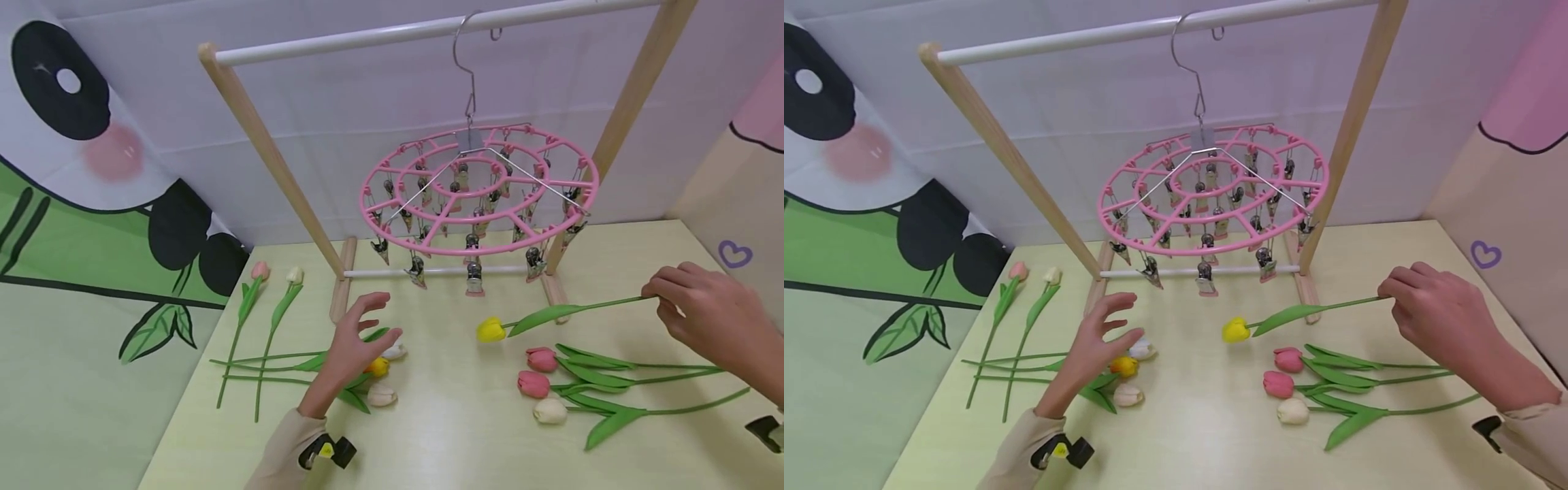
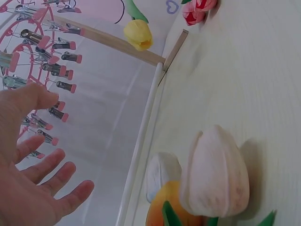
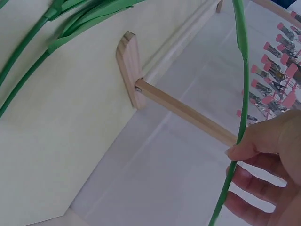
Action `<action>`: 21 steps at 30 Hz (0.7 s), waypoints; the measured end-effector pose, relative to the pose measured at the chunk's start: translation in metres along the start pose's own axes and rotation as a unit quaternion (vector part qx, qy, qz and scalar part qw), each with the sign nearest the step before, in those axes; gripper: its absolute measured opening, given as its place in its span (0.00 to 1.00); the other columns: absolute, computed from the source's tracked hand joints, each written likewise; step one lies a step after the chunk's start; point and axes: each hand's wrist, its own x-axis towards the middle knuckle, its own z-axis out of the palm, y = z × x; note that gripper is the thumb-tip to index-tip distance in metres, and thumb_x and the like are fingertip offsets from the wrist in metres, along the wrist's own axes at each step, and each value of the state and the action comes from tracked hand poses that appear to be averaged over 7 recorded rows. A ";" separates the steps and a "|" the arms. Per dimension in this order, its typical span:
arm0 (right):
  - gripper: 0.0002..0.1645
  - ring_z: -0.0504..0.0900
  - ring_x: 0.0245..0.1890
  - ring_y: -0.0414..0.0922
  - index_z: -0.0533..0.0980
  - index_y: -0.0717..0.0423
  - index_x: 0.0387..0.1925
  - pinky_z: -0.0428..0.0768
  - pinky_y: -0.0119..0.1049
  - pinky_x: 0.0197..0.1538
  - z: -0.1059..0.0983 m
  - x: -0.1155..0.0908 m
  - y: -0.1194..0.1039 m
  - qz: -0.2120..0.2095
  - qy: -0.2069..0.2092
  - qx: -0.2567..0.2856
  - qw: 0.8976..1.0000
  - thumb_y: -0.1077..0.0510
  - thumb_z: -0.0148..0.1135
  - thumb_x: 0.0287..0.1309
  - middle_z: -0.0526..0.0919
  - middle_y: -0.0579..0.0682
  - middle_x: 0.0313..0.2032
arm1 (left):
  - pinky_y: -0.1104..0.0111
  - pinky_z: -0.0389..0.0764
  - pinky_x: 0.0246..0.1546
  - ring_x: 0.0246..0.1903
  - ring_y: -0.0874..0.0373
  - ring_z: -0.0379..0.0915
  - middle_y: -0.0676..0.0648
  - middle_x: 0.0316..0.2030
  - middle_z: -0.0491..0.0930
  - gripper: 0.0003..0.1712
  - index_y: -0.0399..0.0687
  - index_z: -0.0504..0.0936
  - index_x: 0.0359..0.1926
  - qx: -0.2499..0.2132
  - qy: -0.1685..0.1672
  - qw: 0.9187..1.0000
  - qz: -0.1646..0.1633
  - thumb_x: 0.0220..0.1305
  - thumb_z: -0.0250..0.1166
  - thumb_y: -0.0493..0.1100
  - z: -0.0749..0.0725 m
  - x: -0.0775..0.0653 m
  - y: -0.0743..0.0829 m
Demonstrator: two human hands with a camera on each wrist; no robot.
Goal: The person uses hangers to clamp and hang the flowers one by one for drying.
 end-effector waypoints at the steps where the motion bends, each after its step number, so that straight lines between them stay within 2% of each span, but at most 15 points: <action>1: 0.12 0.71 0.19 0.43 0.79 0.54 0.23 0.62 0.30 0.11 -0.001 0.002 -0.001 -0.006 0.004 0.000 1.000 0.63 0.48 0.42 0.79 0.46 0.24 | 0.46 0.70 0.56 0.57 0.42 0.65 0.38 0.58 0.70 0.29 0.36 0.69 0.59 0.000 -0.001 1.000 0.002 0.57 0.67 0.33 0.001 0.000 0.000; 6: 0.26 0.72 0.20 0.43 0.78 0.56 0.22 0.67 0.35 0.15 -0.006 0.015 -0.006 -0.042 0.019 0.004 0.999 0.55 0.32 0.55 0.79 0.47 0.25 | 0.45 0.70 0.56 0.58 0.41 0.65 0.37 0.58 0.70 0.29 0.36 0.69 0.59 -0.010 -0.005 1.000 0.015 0.57 0.66 0.32 0.003 0.001 0.006; 11: 0.32 0.75 0.25 0.48 0.78 0.57 0.22 0.70 0.42 0.19 -0.010 0.030 -0.016 -0.059 0.021 0.004 0.998 0.52 0.26 0.59 0.80 0.50 0.25 | 0.45 0.70 0.56 0.58 0.41 0.64 0.37 0.58 0.69 0.29 0.34 0.68 0.59 -0.029 -0.011 0.999 0.028 0.56 0.66 0.30 0.006 0.001 0.011; 17: 0.31 0.76 0.28 0.52 0.79 0.59 0.22 0.75 0.47 0.25 -0.015 0.043 -0.027 -0.078 0.033 0.008 0.996 0.56 0.27 0.59 0.80 0.53 0.26 | 0.49 0.70 0.57 0.59 0.48 0.65 0.45 0.59 0.70 0.31 0.42 0.69 0.61 -0.048 -0.018 0.998 0.021 0.56 0.68 0.34 0.011 0.003 0.001; 21: 0.30 0.75 0.28 0.52 0.78 0.59 0.22 0.74 0.49 0.27 -0.017 0.049 -0.035 -0.096 0.059 0.018 0.994 0.57 0.28 0.59 0.80 0.53 0.25 | 0.55 0.72 0.57 0.58 0.53 0.66 0.51 0.58 0.71 0.30 0.48 0.70 0.60 -0.045 -0.020 0.999 0.021 0.56 0.69 0.38 0.013 0.001 0.003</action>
